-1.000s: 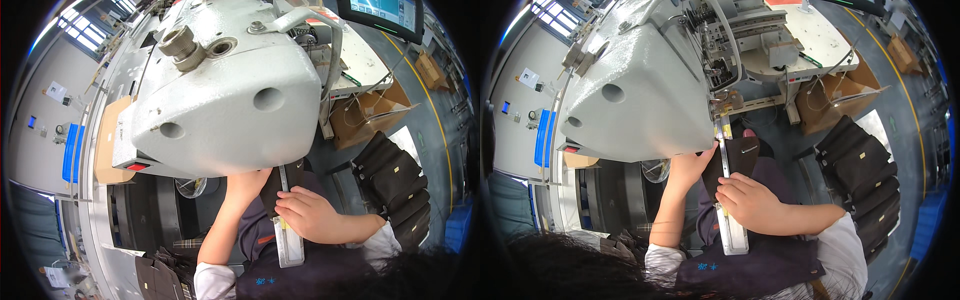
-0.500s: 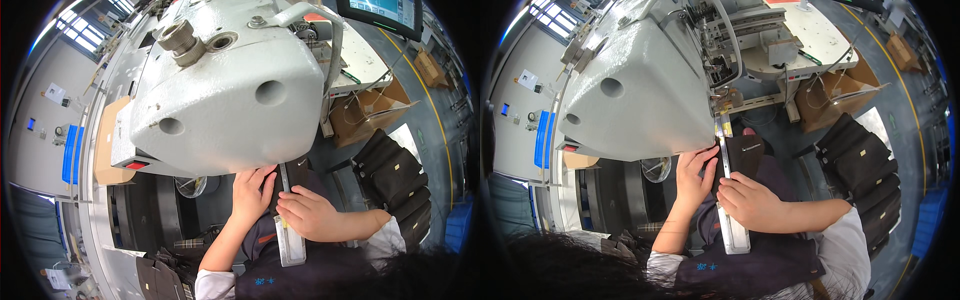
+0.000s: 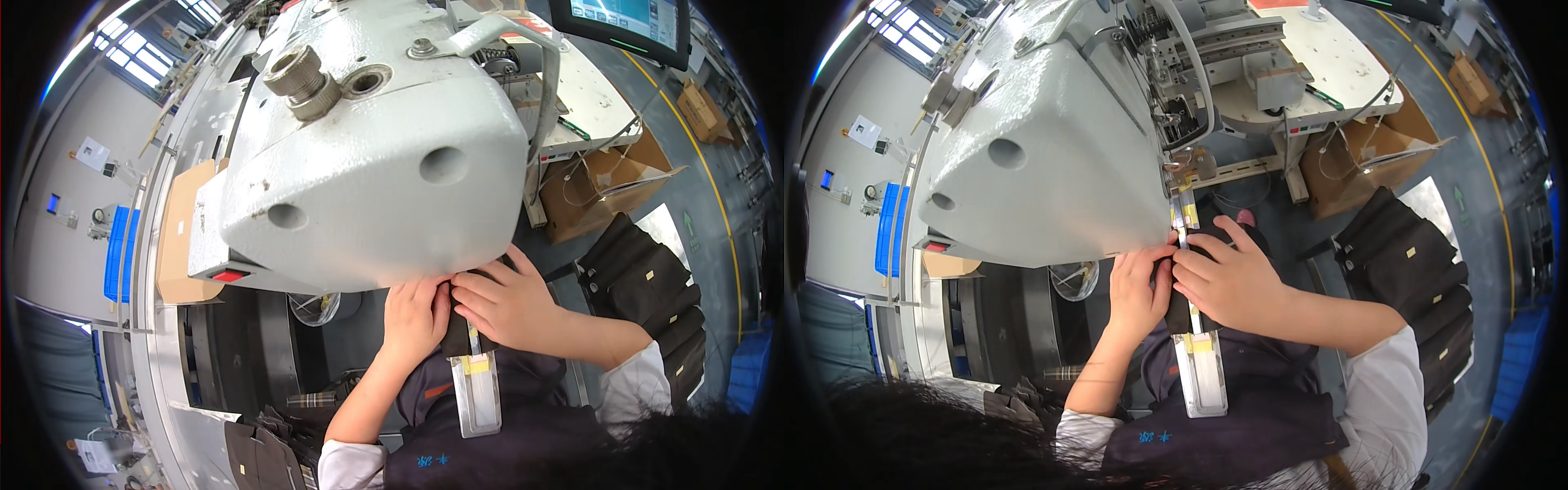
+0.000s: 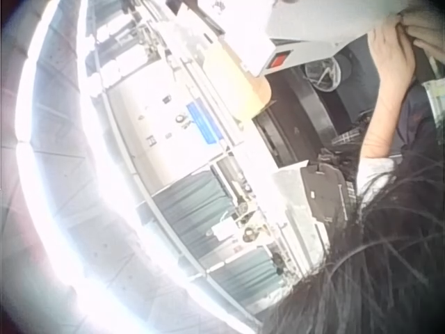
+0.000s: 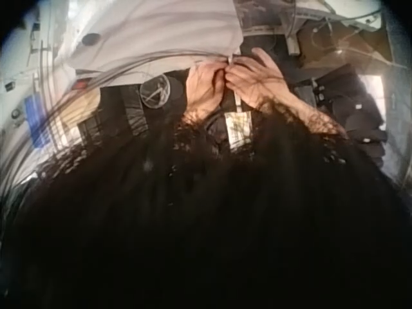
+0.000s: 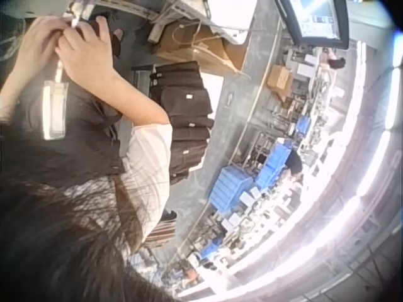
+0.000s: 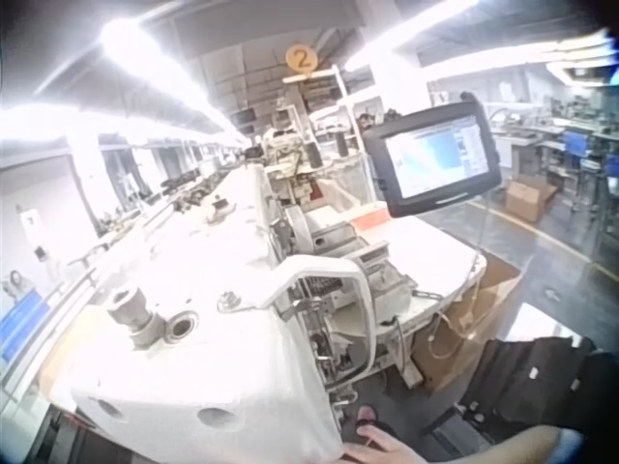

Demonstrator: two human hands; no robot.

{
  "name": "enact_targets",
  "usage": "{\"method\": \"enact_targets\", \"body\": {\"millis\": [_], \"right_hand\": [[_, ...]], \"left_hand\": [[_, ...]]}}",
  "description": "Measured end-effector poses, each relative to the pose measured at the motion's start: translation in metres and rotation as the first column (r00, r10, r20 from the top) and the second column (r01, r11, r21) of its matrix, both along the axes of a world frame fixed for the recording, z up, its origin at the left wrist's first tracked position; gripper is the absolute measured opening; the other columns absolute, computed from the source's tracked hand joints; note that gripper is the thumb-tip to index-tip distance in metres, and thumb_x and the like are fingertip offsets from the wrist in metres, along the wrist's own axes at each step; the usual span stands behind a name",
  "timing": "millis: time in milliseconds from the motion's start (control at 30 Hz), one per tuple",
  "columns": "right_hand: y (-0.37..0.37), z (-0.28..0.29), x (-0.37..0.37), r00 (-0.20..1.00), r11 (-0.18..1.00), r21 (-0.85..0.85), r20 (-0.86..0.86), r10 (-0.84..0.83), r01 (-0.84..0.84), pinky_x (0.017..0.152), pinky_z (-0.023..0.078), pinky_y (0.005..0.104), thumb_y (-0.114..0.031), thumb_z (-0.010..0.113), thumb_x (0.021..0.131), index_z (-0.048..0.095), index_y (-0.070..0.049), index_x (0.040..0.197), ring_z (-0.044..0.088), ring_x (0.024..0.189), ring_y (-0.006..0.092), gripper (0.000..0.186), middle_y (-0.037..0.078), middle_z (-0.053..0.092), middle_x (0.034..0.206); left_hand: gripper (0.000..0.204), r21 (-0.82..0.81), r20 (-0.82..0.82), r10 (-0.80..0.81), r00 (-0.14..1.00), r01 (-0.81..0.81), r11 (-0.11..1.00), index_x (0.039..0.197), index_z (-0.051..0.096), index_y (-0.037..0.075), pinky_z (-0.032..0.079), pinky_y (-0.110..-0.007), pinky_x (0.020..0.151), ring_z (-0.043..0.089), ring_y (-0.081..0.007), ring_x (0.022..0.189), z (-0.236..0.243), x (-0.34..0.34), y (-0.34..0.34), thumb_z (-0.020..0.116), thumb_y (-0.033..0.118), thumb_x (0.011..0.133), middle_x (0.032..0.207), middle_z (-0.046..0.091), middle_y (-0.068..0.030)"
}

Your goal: The recorder is using an industrial sewing machine to stitch together panels of dark leather bags.

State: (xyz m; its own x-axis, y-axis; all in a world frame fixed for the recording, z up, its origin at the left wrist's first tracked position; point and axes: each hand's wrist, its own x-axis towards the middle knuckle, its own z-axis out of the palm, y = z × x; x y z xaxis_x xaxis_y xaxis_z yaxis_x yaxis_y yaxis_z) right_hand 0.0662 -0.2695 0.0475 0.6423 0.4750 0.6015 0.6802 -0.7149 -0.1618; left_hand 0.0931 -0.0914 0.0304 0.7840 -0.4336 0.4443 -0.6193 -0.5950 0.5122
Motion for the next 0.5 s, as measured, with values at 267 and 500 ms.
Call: {"method": "enact_targets", "body": {"millis": [267,500], "right_hand": [[0.005,-0.007,-0.005,0.998,0.999,0.001,0.037,-0.045,0.045,0.094,0.039,0.0484,-0.018,0.065,0.071,0.066,-0.007,0.088,0.054,0.097,0.0205,0.019,0.003,0.059,0.102],[0.002,-0.010,-0.005,0.998,0.999,-0.007,0.036,-0.041,0.041,0.093,0.039,0.0489,-0.019,0.065,0.071,0.065,-0.007,0.087,0.054,0.097,0.0208,0.020,0.003,0.059,0.103]], "left_hand": [[0.015,-0.233,-0.187,0.059,0.980,-0.103,0.967,0.096,0.064,0.002,0.046,-0.034,0.077,0.062,-0.0259,0.083,-0.007,0.023,-0.004,0.062,0.000,0.081,0.094,0.067,-0.0096],[0.015,-0.146,-0.353,-0.045,0.934,-0.008,0.989,0.098,0.065,0.002,0.047,-0.034,0.076,0.062,-0.0249,0.084,-0.005,0.029,0.023,0.062,0.008,0.084,0.090,0.066,-0.0101]]}}
